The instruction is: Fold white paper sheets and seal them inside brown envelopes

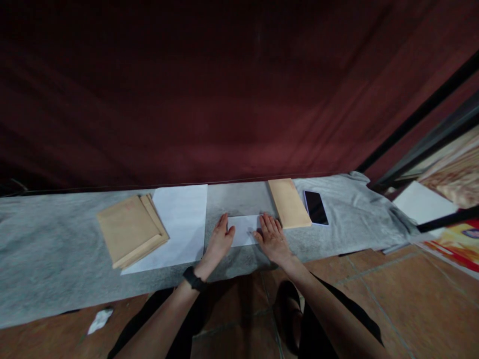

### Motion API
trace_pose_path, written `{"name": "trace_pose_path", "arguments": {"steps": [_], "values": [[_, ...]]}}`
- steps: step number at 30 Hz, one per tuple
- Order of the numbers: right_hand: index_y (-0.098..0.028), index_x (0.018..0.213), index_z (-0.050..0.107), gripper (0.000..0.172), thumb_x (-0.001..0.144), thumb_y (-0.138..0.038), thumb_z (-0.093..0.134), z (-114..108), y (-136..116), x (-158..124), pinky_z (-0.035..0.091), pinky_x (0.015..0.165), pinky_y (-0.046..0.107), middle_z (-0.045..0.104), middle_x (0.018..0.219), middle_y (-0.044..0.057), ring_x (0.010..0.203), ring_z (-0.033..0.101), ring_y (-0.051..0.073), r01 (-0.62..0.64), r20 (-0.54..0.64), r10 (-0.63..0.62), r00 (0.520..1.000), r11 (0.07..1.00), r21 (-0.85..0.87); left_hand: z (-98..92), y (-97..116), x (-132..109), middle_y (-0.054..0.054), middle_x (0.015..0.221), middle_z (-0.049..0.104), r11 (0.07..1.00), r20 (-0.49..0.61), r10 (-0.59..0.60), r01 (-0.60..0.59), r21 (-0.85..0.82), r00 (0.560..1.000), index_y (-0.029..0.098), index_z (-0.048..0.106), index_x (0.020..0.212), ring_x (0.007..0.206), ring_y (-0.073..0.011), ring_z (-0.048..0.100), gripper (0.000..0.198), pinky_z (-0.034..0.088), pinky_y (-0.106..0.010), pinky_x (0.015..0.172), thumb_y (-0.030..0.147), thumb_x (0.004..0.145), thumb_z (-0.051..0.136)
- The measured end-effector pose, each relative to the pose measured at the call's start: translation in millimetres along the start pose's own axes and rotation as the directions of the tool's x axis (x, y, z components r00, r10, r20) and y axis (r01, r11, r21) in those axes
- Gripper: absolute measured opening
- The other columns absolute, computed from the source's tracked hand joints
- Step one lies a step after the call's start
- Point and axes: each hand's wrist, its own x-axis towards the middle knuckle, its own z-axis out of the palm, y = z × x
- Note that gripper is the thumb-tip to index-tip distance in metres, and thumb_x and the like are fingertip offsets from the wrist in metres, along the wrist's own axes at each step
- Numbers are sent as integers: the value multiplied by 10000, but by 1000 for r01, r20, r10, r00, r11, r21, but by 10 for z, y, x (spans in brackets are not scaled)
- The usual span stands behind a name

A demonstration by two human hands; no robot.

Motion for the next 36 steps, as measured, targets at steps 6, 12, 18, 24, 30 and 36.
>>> {"name": "trace_pose_path", "arguments": {"steps": [6,12,18,24,30,36], "values": [[-130,1553,294,811,957,-672,386,-71,-134,-80,183,1221,538,266,1616,155,1504,225,292,222,60,-227,972,972,73,-15,-58,88,-115,1198,708,947,-1,-170,163,-277,985,182,577,1344,1015,-241,697,515,580,-410,879,214,831,545],[-117,1523,364,796,940,-649,470,-117,-214,-106,215,1210,545,311,1592,190,1478,290,322,279,116,-288,950,956,89,-91,-43,106,-131,1227,683,839,98,-327,336,-427,940,151,568,1330,998,-217,692,500,574,-352,831,246,840,564],[-106,1500,405,777,925,-614,535,-168,-232,-87,235,1208,537,349,1571,203,1468,312,326,271,117,-279,953,959,80,-132,51,116,-80,982,725,829,136,-321,347,-439,937,146,590,1295,879,-212,700,508,558,-329,761,276,804,601],[-129,1514,382,675,943,-432,575,-253,-263,-83,249,1212,512,385,1564,163,1439,372,298,261,96,-277,956,953,154,-195,235,135,14,732,657,662,186,-371,399,-634,910,173,656,1194,665,-145,634,491,477,-232,579,190,703,667],[-242,1327,598,388,990,-345,436,-446,-239,104,435,1091,421,648,1339,55,1234,592,234,-24,-2,41,999,613,789,-258,409,135,-75,983,713,322,322,-302,414,-851,897,172,641,1190,851,-178,681,477,538,-270,712,414,788,725],[-224,1188,639,500,872,-605,566,-527,-338,199,540,918,404,726,1157,66,1084,663,256,-162,230,243,942,-269,949,-144,474,20,-97,1135,707,266,478,-212,521,-811,852,212,524,1360,940,-224,696,719,563,-329,785,251,706,818]]}}
